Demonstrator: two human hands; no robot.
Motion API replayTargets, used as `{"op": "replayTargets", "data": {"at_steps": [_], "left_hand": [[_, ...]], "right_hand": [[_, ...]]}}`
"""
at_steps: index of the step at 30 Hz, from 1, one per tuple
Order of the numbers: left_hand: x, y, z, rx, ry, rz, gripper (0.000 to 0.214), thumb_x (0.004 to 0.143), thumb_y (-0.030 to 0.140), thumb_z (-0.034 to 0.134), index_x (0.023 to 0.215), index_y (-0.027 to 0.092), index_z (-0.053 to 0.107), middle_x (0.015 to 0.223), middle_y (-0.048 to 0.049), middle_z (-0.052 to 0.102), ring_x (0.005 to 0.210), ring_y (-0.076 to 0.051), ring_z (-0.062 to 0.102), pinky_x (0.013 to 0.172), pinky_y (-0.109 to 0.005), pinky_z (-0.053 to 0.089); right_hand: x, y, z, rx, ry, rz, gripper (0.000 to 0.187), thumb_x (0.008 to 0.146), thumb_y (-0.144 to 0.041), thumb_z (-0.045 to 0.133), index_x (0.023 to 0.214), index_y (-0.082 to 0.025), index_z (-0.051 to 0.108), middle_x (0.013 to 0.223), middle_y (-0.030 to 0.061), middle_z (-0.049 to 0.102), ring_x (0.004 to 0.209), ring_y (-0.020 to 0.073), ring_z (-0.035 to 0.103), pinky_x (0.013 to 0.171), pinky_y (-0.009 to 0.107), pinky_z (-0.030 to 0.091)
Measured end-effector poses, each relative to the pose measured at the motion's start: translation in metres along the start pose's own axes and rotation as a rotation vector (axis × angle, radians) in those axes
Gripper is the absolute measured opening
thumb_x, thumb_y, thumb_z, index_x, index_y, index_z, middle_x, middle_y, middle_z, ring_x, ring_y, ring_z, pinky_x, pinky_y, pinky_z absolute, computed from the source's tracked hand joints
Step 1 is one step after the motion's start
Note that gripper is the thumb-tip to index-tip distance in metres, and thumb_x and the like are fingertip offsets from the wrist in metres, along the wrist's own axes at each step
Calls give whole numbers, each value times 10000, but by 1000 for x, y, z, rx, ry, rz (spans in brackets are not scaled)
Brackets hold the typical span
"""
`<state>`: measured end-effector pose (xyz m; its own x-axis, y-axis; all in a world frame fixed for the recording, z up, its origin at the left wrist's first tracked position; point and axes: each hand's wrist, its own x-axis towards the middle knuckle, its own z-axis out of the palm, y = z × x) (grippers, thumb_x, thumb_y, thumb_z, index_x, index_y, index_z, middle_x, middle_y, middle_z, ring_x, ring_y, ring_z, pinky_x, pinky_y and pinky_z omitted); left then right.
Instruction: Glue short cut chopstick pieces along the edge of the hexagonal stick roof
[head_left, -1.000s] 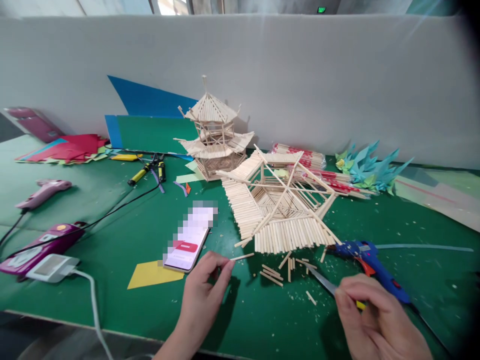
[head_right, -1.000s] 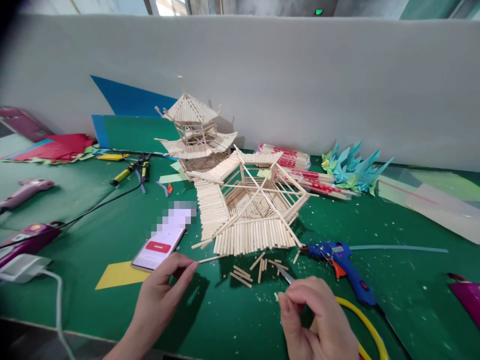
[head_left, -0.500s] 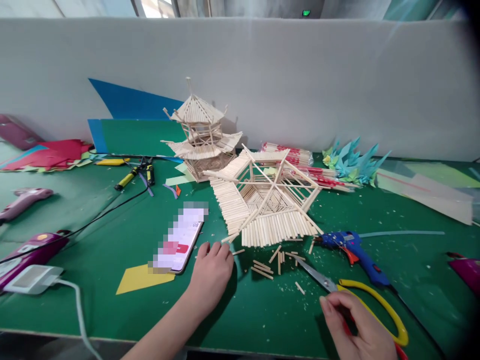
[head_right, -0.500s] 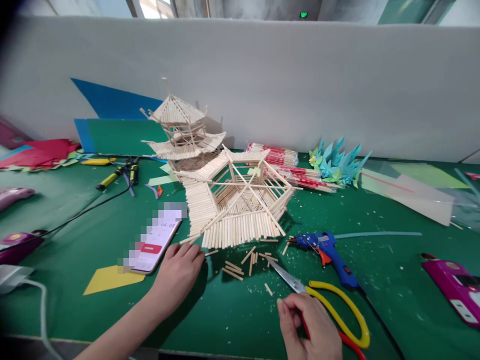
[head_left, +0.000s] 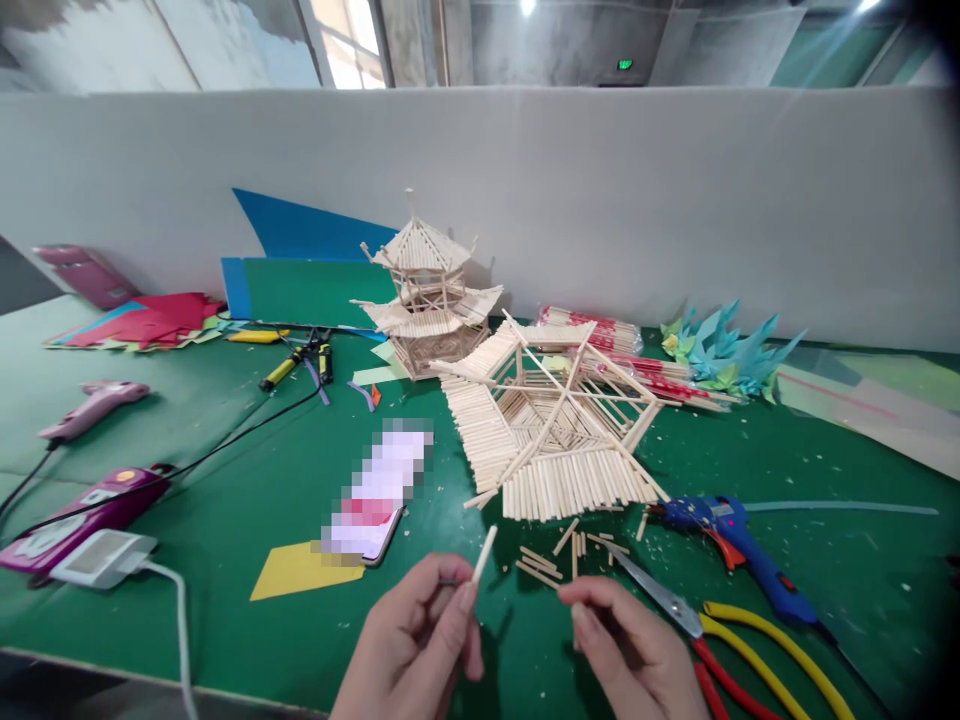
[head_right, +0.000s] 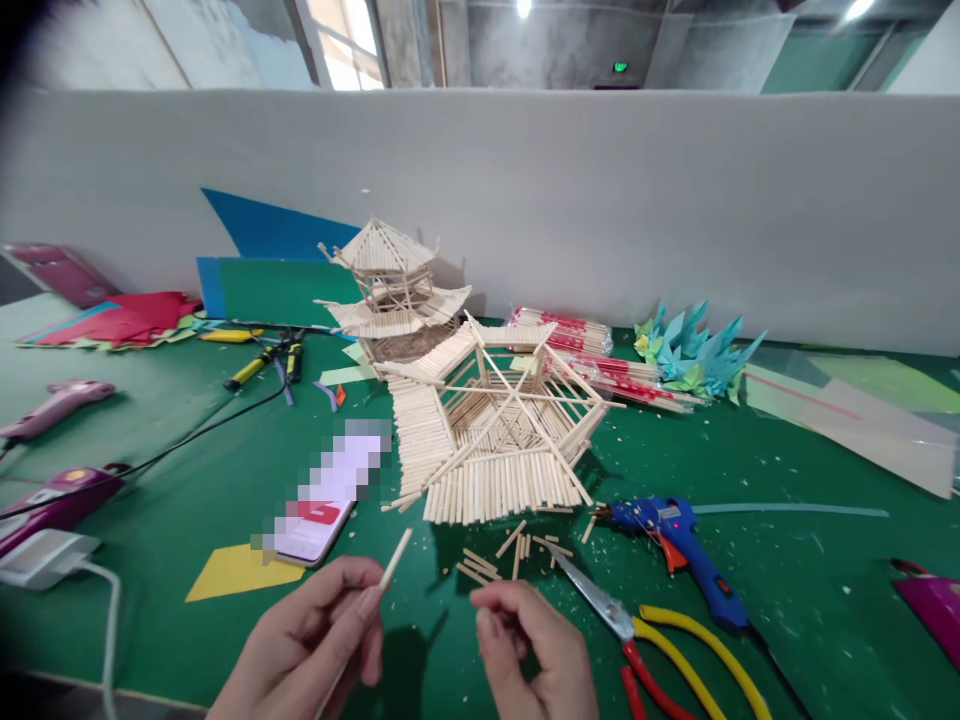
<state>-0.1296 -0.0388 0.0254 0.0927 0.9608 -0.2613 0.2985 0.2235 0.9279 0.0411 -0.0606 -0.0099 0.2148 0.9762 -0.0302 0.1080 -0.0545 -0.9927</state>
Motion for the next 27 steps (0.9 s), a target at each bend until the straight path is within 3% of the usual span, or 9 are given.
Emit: {"op": "replayTargets", "data": {"at_steps": [4, 7, 11, 15, 21, 27], "left_hand": [[0, 8, 9, -325, -71, -131, 245, 790, 440, 471, 795, 195, 466, 398, 50, 545, 272, -45, 341, 308, -146, 229], [6, 7, 11, -431, -74, -132, 201, 808, 384, 474, 776, 186, 476, 374, 46, 554, 261, -37, 358, 313, -134, 224], [10, 5, 10, -476, -50, -115, 198, 811, 366, 482, 756, 176, 496, 356, 50, 548, 253, -31, 360, 311, -127, 231], [13, 4, 9, -499, -48, -109, 225, 789, 390, 513, 730, 175, 491, 372, 39, 569, 257, -36, 399, 315, -130, 247], [16, -2, 12, -552, -82, -134, 273, 757, 450, 531, 713, 185, 488, 359, 43, 561, 259, -38, 375, 307, -133, 241], [15, 1, 13, -535, -55, -141, 292, 733, 448, 565, 664, 169, 515, 330, 53, 518, 294, -39, 342, 366, -155, 258]], "right_hand": [[14, -5, 21, 245, -345, 127, 304, 747, -462, 549, 859, -206, 668, 538, -21, 511, 508, 93, 445, 480, 193, 336], [22, -5, 37, 450, -440, 209, 309, 745, -453, 573, 882, -193, 667, 515, -55, 419, 463, 56, 341, 440, 175, 265], [27, -2, 56, 675, -413, 370, 318, 705, -440, 628, 834, -154, 674, 458, -81, 353, 409, 31, 258, 402, 171, 194], [28, -3, 67, 732, -361, 433, 329, 650, -430, 679, 819, -148, 662, 495, -53, 469, 384, 19, 286, 384, 159, 224], [29, -8, 73, 867, -308, 509, 264, 630, -400, 700, 743, -172, 630, 427, -74, 481, 299, 21, 321, 321, 142, 232], [34, -11, 71, 927, -231, 538, 244, 573, -333, 757, 678, -137, 657, 502, -41, 544, 389, 21, 420, 374, 127, 311]]}}
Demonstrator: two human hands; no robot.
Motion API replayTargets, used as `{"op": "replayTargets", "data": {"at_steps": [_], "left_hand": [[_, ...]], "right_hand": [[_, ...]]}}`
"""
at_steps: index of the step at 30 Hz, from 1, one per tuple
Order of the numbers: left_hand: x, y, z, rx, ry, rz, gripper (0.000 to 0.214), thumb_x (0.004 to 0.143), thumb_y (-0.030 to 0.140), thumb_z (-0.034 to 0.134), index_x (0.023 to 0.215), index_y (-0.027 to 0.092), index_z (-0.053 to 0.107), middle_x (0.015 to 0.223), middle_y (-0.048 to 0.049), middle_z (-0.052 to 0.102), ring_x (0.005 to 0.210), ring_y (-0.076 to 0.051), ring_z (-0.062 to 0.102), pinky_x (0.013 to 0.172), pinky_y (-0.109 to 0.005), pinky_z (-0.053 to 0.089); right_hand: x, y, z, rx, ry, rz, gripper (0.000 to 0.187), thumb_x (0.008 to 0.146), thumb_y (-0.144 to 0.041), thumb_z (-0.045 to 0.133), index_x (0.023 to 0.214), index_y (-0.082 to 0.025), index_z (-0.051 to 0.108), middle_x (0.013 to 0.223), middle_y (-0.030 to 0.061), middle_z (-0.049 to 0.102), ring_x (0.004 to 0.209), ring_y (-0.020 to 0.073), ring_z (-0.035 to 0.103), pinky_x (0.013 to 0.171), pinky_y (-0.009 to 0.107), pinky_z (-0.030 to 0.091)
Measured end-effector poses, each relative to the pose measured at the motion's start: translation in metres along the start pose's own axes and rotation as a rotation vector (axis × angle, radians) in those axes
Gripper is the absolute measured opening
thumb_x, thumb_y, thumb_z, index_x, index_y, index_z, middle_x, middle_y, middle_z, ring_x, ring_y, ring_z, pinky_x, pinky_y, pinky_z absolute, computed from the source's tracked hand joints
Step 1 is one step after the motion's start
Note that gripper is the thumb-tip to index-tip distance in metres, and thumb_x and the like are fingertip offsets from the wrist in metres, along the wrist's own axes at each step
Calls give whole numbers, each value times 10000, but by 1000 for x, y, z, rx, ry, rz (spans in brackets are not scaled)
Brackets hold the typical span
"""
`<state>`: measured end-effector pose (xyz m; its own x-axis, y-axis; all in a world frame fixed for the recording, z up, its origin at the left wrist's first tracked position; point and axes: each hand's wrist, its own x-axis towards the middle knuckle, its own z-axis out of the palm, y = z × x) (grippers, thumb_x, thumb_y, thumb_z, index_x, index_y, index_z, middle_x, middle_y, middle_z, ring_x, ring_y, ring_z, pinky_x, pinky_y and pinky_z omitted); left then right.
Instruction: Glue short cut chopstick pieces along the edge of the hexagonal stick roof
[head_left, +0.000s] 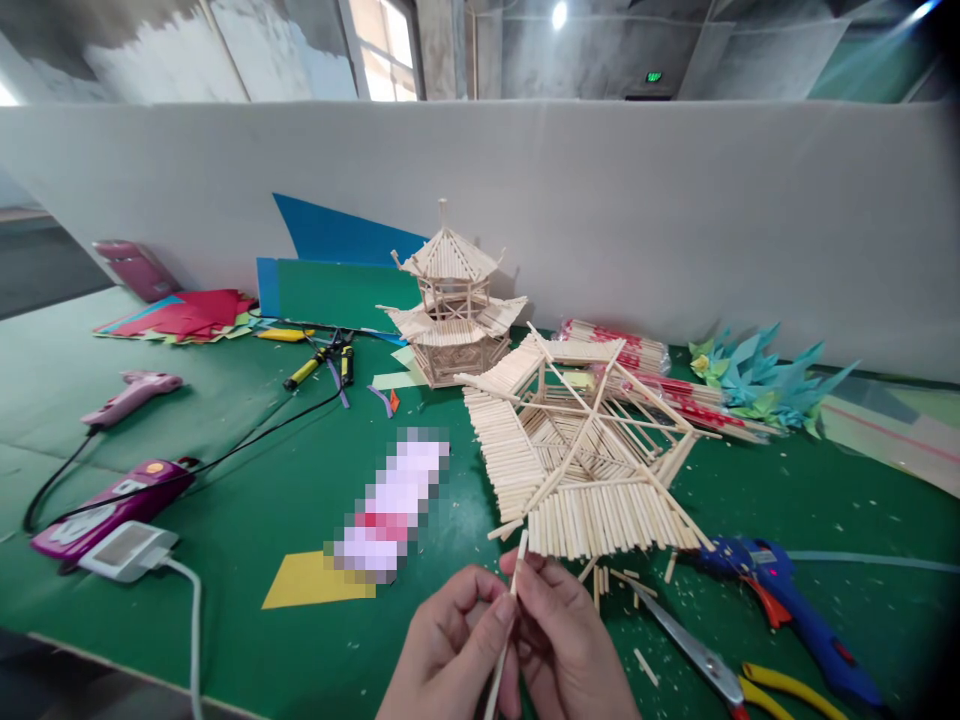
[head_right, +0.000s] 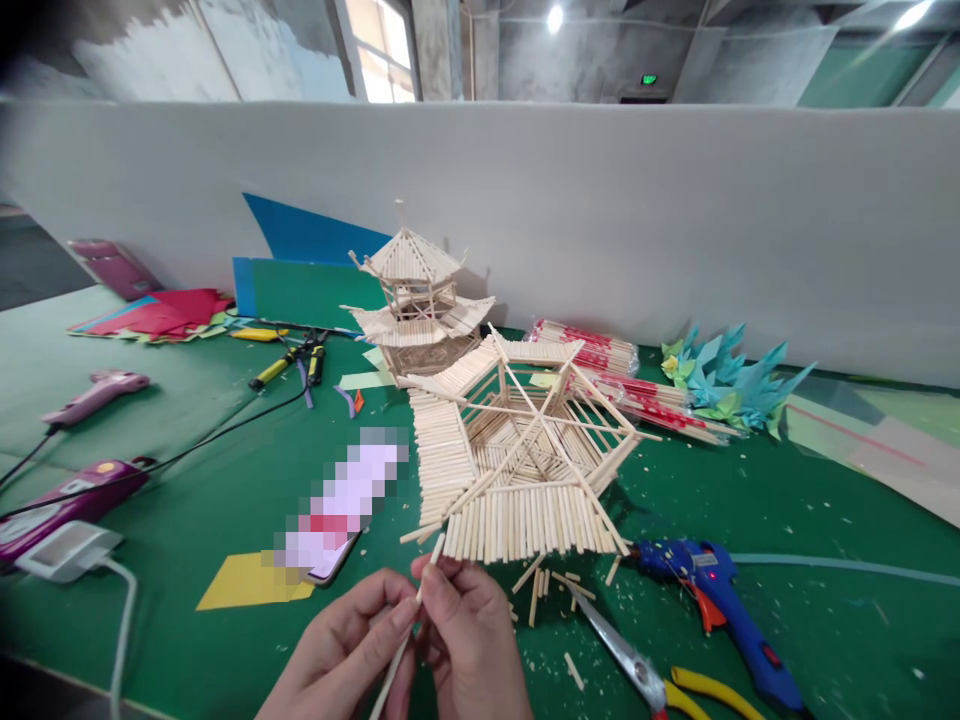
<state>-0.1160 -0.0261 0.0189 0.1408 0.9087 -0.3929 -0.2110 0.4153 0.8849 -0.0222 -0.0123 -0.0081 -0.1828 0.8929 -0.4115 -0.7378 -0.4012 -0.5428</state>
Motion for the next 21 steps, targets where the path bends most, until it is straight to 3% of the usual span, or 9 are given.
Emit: {"op": "replayTargets", "data": {"at_steps": [16, 21], "left_hand": [[5, 2, 6, 20, 38, 20, 311, 713, 476, 573, 672, 172, 521, 317, 47, 521, 292, -49, 336, 369, -166, 259], [6, 4, 8, 7, 45, 27, 300, 707, 461, 589, 653, 173, 526, 309, 47, 521, 293, -47, 340, 377, -162, 293]], "right_hand": [[2, -4, 2, 20, -30, 0, 256, 577, -337, 753, 698, -131, 663, 470, -33, 577, 293, 28, 411, 284, 144, 255], [2, -6, 5, 42, -36, -4, 247, 556, -317, 767, 681, -126, 672, 498, -22, 588, 348, 40, 458, 315, 141, 289]]}}
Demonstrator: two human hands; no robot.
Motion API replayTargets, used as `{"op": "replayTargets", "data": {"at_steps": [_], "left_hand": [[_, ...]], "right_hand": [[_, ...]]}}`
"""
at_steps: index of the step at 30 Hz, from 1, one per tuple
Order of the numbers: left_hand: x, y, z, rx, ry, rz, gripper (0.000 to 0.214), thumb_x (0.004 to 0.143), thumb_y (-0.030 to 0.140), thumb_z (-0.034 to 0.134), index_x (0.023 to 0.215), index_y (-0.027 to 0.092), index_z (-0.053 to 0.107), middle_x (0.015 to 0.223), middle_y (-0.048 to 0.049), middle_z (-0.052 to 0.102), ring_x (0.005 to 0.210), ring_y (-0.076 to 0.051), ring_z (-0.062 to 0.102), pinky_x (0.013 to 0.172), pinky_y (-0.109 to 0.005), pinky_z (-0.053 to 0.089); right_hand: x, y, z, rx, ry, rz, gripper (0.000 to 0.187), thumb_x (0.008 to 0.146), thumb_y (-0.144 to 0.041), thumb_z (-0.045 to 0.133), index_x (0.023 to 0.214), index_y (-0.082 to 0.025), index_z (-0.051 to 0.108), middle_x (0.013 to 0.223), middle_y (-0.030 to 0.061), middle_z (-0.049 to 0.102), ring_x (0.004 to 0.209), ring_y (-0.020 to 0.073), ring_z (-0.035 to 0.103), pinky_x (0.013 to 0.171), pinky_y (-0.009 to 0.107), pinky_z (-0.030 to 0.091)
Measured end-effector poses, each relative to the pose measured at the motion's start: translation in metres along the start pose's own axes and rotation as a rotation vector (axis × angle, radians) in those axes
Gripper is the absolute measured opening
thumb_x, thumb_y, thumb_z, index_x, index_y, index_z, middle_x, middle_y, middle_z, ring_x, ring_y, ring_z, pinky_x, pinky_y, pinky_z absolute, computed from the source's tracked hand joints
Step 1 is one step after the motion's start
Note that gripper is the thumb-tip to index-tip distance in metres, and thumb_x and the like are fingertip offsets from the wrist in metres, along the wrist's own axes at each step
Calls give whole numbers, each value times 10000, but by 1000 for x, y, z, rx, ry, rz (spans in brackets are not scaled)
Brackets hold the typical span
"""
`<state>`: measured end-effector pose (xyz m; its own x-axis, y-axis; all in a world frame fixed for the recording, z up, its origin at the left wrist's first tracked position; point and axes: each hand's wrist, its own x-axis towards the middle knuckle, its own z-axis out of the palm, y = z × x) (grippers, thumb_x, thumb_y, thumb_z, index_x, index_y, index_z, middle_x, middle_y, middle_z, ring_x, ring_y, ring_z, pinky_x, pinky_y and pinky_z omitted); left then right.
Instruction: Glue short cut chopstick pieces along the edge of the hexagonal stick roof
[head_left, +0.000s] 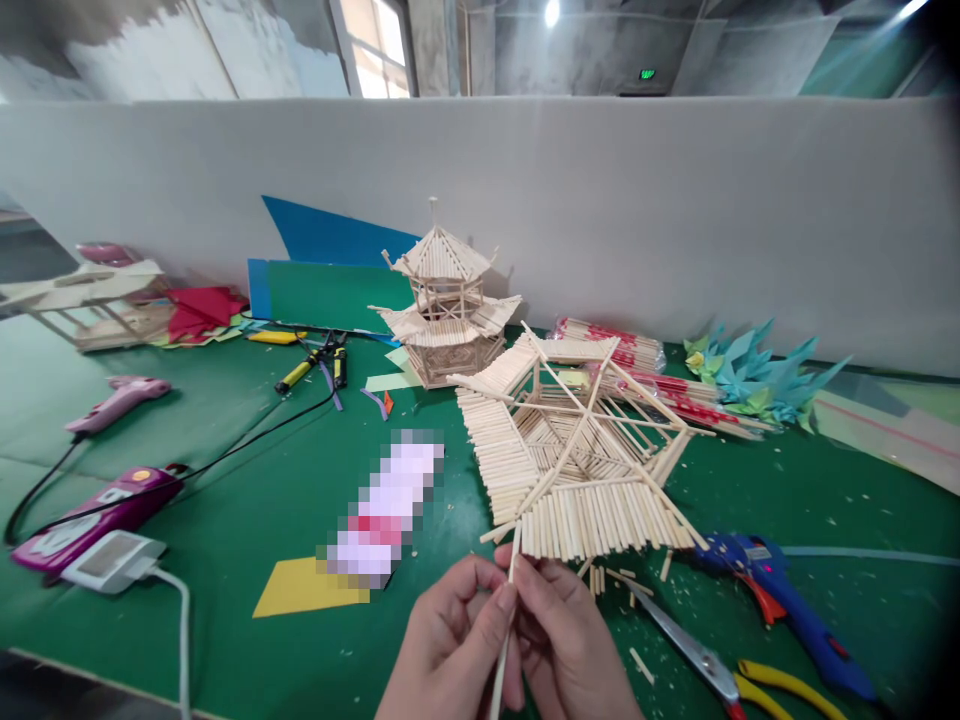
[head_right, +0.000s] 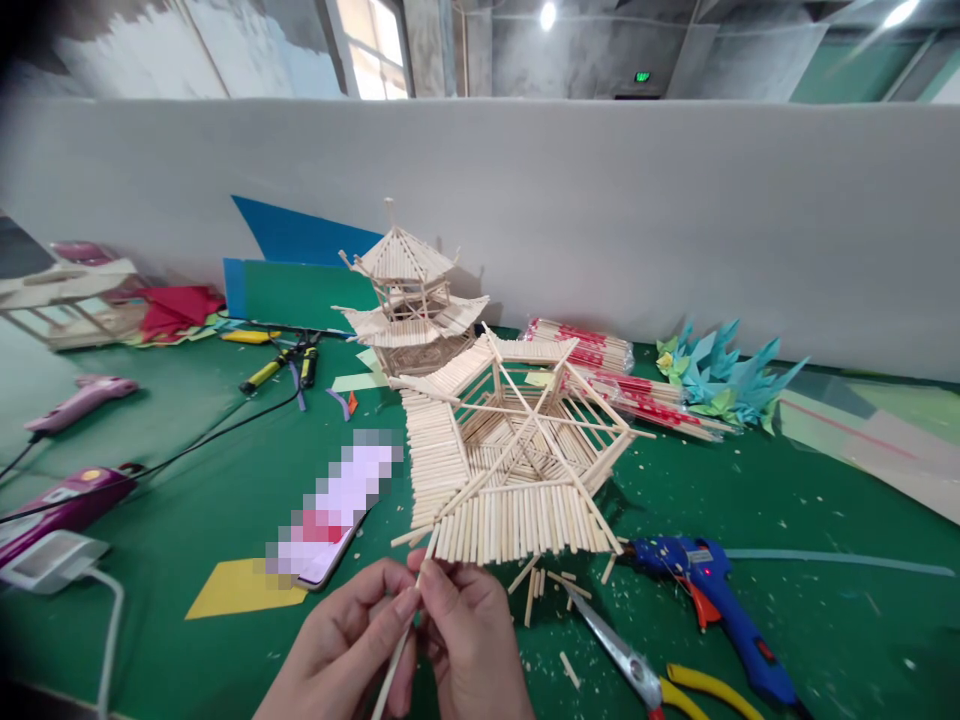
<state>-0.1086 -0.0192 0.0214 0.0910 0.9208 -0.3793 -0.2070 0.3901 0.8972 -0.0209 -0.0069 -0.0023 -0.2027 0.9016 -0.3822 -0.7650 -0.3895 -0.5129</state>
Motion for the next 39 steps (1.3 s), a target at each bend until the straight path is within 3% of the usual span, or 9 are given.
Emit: {"op": "replayTargets", "data": {"at_steps": [11, 17, 29, 39], "left_hand": [[-1, 0, -1, 10, -31, -22, 283, 741, 443, 559, 668, 175, 507, 329, 50, 525, 272, -27, 280, 309, -135, 193], [2, 0, -1, -21, -28, -43, 271, 738, 415, 573, 638, 173, 506, 323, 35, 536, 271, -38, 317, 319, -140, 231], [8, 9, 6, -68, 33, -79, 257, 728, 346, 597, 576, 154, 518, 337, 34, 528, 279, -12, 314, 314, -114, 172], [2, 7, 6, -15, 10, -58, 264, 715, 434, 583, 759, 174, 565, 337, 35, 550, 252, -27, 295, 271, -116, 210]], "right_hand": [[-2, -2, 0, 14, 6, -2, 252, 562, -330, 759, 702, -131, 696, 497, -9, 568, 392, 42, 442, 360, 140, 290], [-3, -6, -5, 17, 33, -23, 301, 554, -361, 747, 732, -122, 703, 455, -81, 390, 414, 15, 249, 394, 129, 247], [-2, -2, -11, 2, 49, -89, 234, 580, -364, 713, 596, -142, 644, 470, -71, 371, 431, 38, 246, 386, 150, 231], [-2, -8, -6, -23, 14, -72, 239, 566, -358, 726, 619, -132, 668, 438, -77, 338, 432, 42, 231, 410, 167, 216]]}}
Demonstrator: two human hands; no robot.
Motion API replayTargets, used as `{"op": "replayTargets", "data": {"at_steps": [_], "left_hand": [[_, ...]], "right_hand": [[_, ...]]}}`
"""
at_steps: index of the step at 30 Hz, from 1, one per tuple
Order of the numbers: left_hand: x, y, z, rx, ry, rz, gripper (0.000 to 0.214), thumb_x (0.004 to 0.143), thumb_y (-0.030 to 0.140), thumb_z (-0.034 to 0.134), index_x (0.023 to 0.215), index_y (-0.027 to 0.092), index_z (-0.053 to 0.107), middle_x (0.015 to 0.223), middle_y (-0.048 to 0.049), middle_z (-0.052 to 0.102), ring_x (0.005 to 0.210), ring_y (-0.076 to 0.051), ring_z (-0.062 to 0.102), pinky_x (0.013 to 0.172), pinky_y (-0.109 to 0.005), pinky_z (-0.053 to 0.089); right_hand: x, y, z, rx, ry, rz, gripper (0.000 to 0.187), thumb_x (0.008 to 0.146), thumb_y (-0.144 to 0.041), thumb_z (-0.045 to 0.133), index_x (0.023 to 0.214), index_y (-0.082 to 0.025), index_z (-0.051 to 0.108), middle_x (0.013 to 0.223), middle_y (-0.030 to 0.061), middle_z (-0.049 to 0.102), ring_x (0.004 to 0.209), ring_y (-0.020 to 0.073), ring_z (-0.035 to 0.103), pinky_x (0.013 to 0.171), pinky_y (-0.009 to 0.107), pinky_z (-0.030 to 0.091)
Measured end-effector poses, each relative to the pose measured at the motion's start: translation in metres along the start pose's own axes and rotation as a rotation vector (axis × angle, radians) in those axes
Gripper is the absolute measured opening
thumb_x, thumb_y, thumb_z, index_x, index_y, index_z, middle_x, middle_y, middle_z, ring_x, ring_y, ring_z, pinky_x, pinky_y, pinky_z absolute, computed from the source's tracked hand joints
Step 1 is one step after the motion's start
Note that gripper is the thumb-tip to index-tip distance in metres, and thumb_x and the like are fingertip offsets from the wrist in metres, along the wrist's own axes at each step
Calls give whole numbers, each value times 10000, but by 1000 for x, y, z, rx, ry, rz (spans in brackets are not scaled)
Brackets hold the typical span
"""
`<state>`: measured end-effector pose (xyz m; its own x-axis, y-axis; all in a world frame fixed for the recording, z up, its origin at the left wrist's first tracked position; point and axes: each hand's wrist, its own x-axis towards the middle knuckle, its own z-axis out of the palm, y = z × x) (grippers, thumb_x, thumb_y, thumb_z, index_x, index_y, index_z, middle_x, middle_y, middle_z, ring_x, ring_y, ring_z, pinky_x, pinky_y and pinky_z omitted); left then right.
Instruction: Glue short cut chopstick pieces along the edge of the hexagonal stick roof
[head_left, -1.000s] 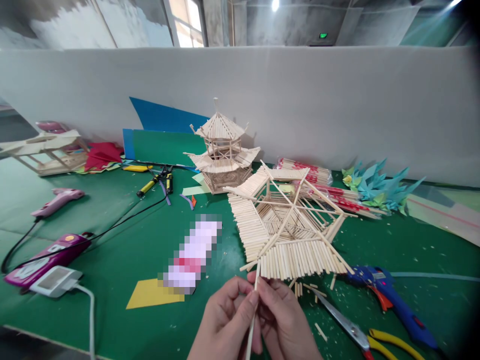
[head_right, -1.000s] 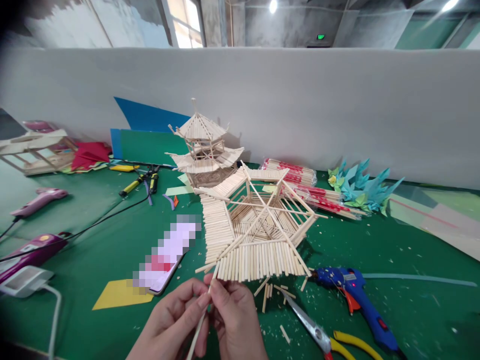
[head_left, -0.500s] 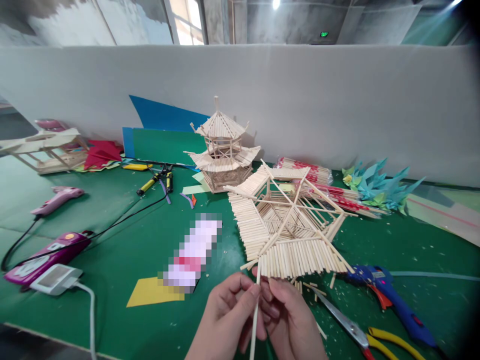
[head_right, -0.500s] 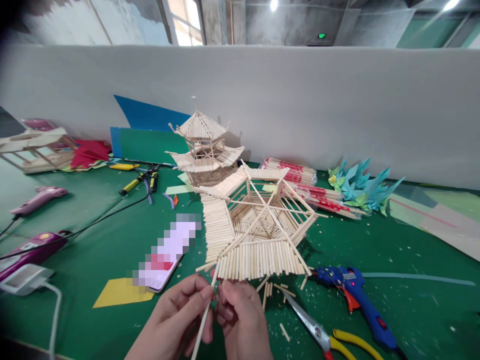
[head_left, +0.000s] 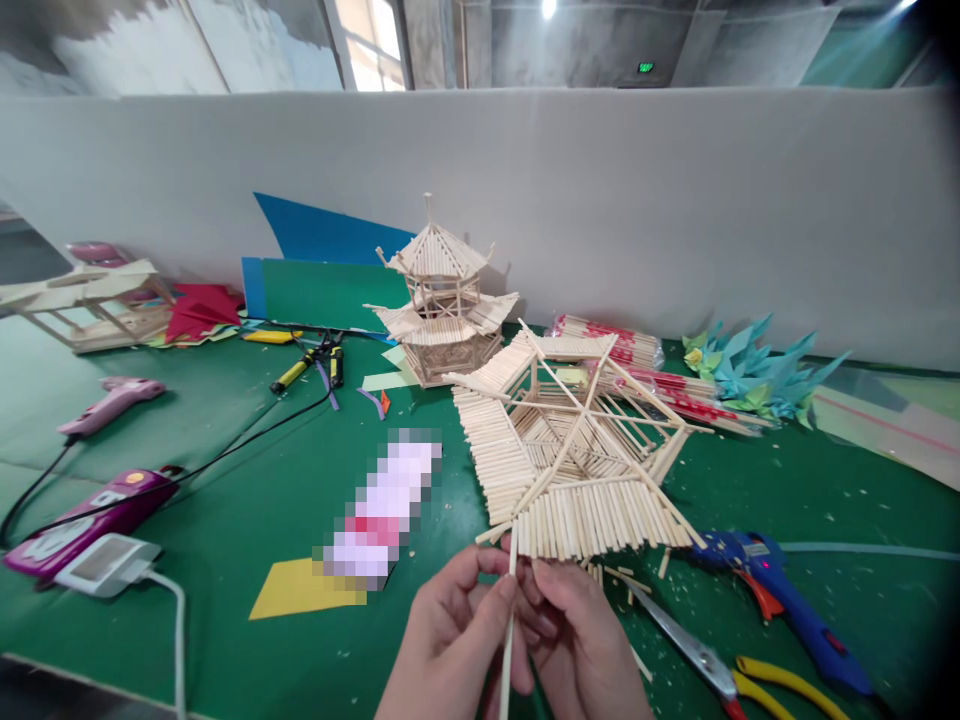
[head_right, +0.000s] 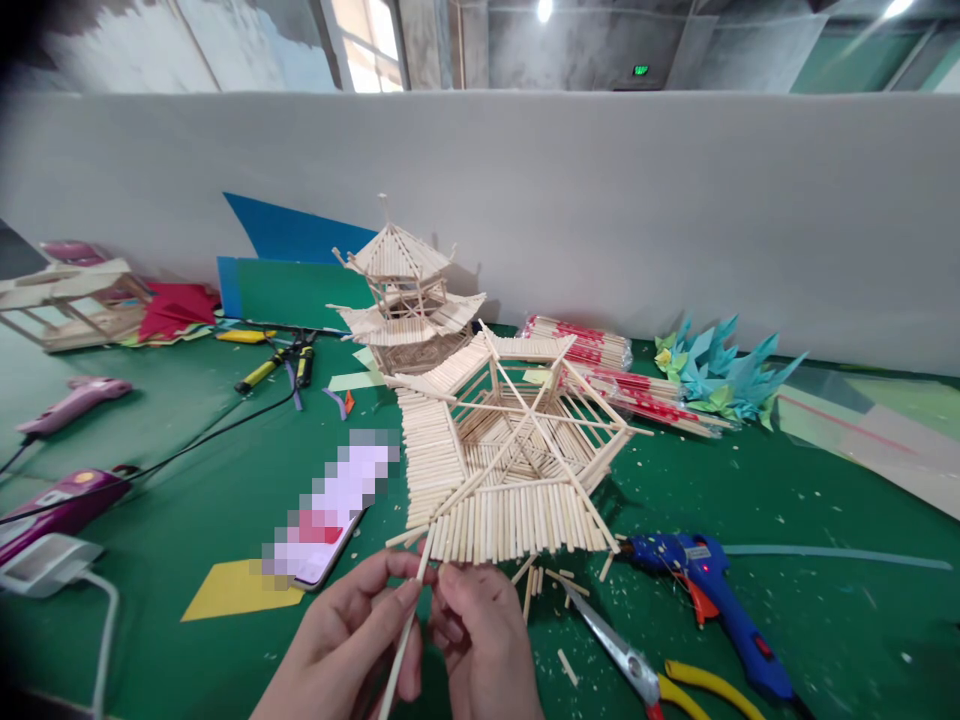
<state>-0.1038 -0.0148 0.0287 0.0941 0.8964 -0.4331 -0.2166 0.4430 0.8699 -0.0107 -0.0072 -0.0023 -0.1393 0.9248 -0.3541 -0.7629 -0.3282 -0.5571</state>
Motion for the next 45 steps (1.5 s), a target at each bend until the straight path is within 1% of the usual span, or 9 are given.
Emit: {"op": "replayTargets", "data": {"at_steps": [6, 18, 22, 25, 29, 34, 37, 39, 45], "left_hand": [[0, 3, 0, 29, -7, -7, 275, 721, 442, 575, 779, 175, 549, 327, 42, 544, 247, -21, 290, 278, -108, 220], [1, 1, 2, 38, 10, -2, 235, 757, 399, 542, 838, 178, 536, 331, 45, 538, 248, -21, 287, 280, -106, 212], [2, 1, 2, 9, 3, 2, 233, 744, 402, 559, 779, 172, 547, 315, 41, 538, 242, -19, 300, 294, -111, 222], [3, 1, 3, -14, 7, 2, 226, 746, 393, 559, 724, 170, 535, 300, 41, 529, 237, -20, 312, 301, -113, 231], [6, 1, 5, -31, 21, -18, 207, 752, 366, 555, 692, 170, 524, 306, 43, 522, 229, -19, 290, 281, -115, 201], [7, 1, 7, -114, 51, -41, 217, 768, 321, 542, 625, 161, 512, 326, 37, 522, 252, -6, 262, 302, -120, 148], [7, 0, 8, -172, 38, -33, 216, 775, 292, 536, 607, 157, 517, 333, 34, 521, 269, -9, 262, 317, -135, 145], [8, 1, 8, -192, 28, -17, 212, 774, 281, 539, 603, 156, 529, 330, 30, 520, 279, -15, 276, 322, -141, 155], [8, 6, 9, -130, 44, -41, 217, 769, 304, 535, 620, 148, 558, 299, 41, 498, 233, -4, 235, 279, -123, 132]], "right_hand": [[1, -2, 1, 10, 14, 19, 242, 532, -355, 746, 581, -139, 648, 434, -76, 347, 433, 46, 223, 409, 179, 199], [2, -2, -1, 25, -4, 5, 228, 562, -344, 735, 543, -140, 637, 433, -79, 319, 435, 51, 216, 408, 187, 198], [3, -2, 0, 28, 6, 2, 231, 550, -351, 741, 547, -140, 645, 435, -76, 339, 430, 45, 218, 406, 181, 210], [3, -2, 0, 26, 23, 0, 227, 549, -345, 743, 602, -138, 668, 453, -70, 372, 437, 43, 230, 410, 173, 223], [4, -1, 0, 22, 26, -3, 217, 560, -335, 739, 589, -136, 658, 445, -66, 382, 427, 43, 250, 401, 171, 228], [3, 1, 0, 23, 14, -31, 193, 594, -322, 718, 578, -142, 650, 441, -60, 405, 402, 35, 273, 390, 164, 224], [3, 3, -1, 16, 3, -30, 201, 598, -325, 716, 610, -132, 664, 452, -56, 410, 406, 36, 272, 394, 166, 223], [3, 3, -2, 18, 10, -28, 203, 598, -325, 715, 582, -134, 650, 461, -57, 404, 420, 39, 270, 405, 168, 231], [4, 0, -3, 14, 25, -8, 206, 584, -321, 720, 552, -140, 626, 451, -64, 390, 428, 47, 262, 409, 174, 237]]}}
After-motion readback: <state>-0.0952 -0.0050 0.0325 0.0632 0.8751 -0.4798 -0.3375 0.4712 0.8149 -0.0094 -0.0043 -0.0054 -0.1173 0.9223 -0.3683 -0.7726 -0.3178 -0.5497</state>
